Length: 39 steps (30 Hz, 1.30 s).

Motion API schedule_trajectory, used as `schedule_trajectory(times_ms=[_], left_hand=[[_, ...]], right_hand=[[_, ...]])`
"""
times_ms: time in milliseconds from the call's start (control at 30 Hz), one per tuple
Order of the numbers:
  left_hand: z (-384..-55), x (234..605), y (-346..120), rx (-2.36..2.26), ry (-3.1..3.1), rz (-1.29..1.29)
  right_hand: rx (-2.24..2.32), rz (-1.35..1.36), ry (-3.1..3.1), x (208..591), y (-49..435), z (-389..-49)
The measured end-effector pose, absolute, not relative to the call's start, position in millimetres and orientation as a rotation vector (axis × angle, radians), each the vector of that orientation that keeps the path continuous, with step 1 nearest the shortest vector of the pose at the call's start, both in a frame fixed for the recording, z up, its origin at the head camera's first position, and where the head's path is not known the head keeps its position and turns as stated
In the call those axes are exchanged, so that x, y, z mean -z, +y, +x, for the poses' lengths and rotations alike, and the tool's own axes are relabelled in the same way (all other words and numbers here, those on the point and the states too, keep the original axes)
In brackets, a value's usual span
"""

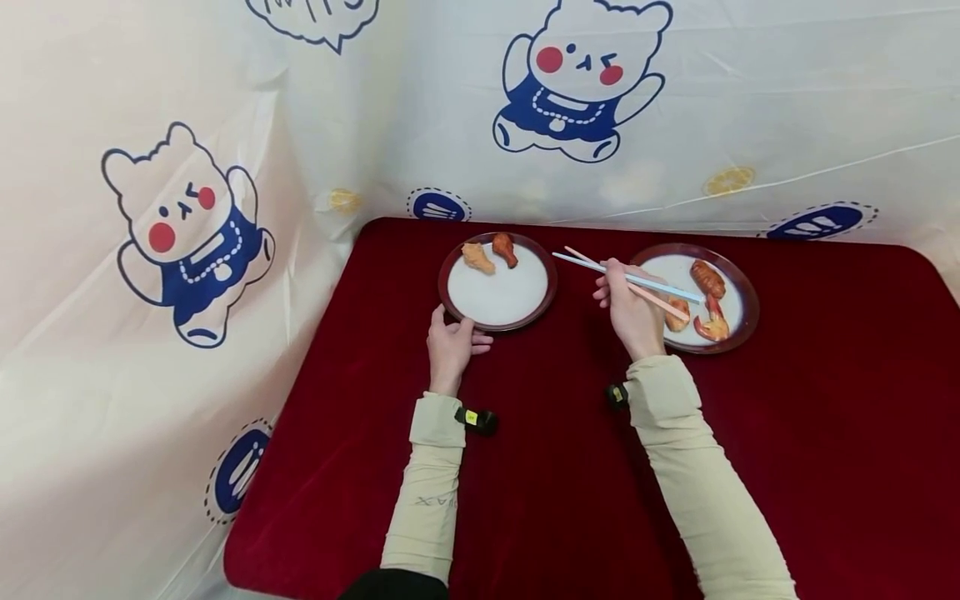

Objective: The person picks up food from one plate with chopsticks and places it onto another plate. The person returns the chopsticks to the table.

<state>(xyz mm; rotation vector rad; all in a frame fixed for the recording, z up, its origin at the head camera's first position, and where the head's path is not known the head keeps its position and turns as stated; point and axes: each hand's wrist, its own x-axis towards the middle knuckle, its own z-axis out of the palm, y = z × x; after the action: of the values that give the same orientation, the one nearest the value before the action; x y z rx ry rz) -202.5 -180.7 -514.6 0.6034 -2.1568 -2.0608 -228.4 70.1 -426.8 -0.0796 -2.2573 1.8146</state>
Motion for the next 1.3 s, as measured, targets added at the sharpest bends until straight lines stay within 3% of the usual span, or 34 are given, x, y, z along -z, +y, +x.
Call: schedule_trajectory(times_ms=[833,1300], left_hand=[[-203.9,515.9,-179.9,2.074,-2.151,0.615],[-204.3,516.6,-178.9,2.062,-2.153,0.607]], right_hand=[[-1.893,-0.475,-1.898,420.4,184.7,-188.1],[-1.644,-0.686,-2.145,426.3,233.3,-162.8]])
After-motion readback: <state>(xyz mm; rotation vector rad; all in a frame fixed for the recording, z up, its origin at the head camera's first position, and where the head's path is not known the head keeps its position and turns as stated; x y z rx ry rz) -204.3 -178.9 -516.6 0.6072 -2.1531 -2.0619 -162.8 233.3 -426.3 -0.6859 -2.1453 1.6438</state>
